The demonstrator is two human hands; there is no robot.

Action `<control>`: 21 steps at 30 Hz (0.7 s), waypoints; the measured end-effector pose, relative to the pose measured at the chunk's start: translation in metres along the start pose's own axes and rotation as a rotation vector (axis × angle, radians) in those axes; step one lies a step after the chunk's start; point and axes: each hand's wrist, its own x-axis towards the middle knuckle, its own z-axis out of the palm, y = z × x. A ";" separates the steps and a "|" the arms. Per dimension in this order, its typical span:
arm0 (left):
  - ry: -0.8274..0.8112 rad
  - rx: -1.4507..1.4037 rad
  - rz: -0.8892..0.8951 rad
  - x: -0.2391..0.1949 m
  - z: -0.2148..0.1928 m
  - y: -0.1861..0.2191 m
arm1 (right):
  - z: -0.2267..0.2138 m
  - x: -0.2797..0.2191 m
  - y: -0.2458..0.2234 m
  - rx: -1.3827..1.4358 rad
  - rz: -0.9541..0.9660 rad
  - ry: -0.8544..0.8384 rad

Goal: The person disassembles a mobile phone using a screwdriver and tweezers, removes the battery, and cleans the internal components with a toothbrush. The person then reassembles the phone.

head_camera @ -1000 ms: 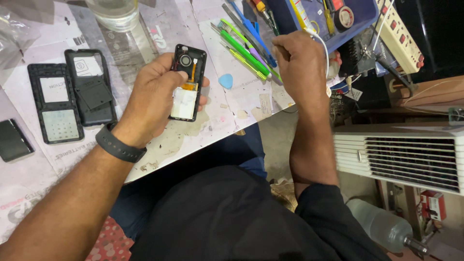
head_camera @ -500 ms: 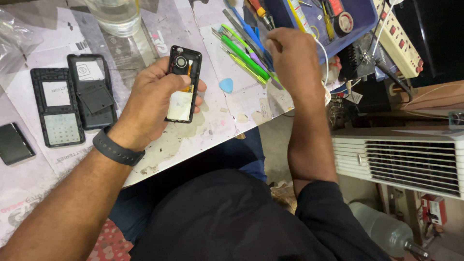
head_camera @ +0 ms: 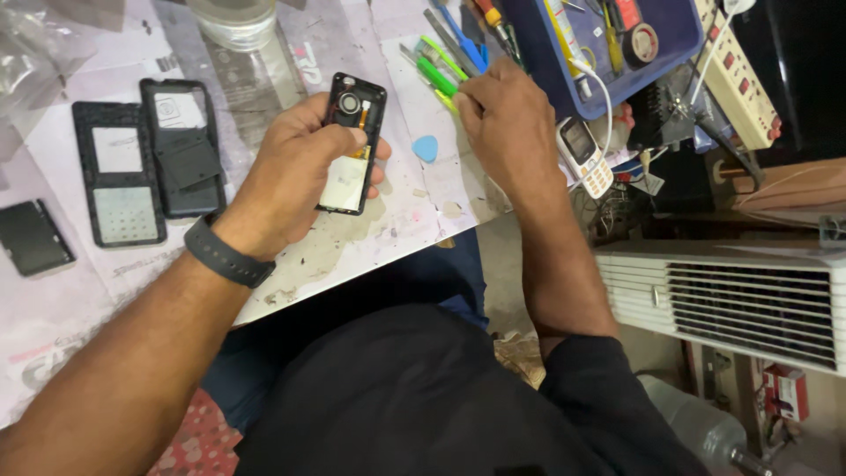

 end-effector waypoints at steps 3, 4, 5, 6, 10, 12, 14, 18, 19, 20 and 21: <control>-0.001 -0.041 -0.007 0.002 0.000 -0.002 | 0.003 0.001 0.002 -0.039 -0.066 0.004; -0.004 -0.063 -0.011 0.003 0.000 -0.002 | 0.002 0.002 0.005 -0.046 -0.089 0.004; -0.011 -0.066 -0.010 0.004 -0.001 -0.002 | 0.001 0.002 0.010 -0.051 -0.115 0.016; -0.018 -0.072 -0.009 0.004 -0.002 -0.002 | -0.001 0.002 0.015 -0.056 -0.141 0.026; -0.037 -0.053 -0.001 0.004 -0.004 -0.002 | -0.001 0.004 0.030 0.229 0.066 -0.020; -0.044 -0.084 -0.015 0.003 -0.004 0.000 | -0.005 0.009 0.032 0.724 0.051 -0.040; -0.049 -0.094 -0.020 0.001 -0.004 0.002 | -0.011 0.011 0.030 1.201 0.010 -0.106; -0.053 -0.086 -0.014 0.000 -0.005 0.005 | -0.028 0.005 0.024 1.844 -0.042 -0.247; -0.055 -0.089 -0.011 0.000 -0.005 0.004 | -0.027 0.003 0.023 1.910 -0.055 -0.269; -0.060 -0.101 -0.005 -0.001 -0.005 0.004 | -0.025 0.000 0.021 1.977 -0.065 -0.295; -0.064 -0.112 0.002 -0.001 -0.006 0.003 | -0.019 -0.002 0.019 2.018 -0.098 -0.329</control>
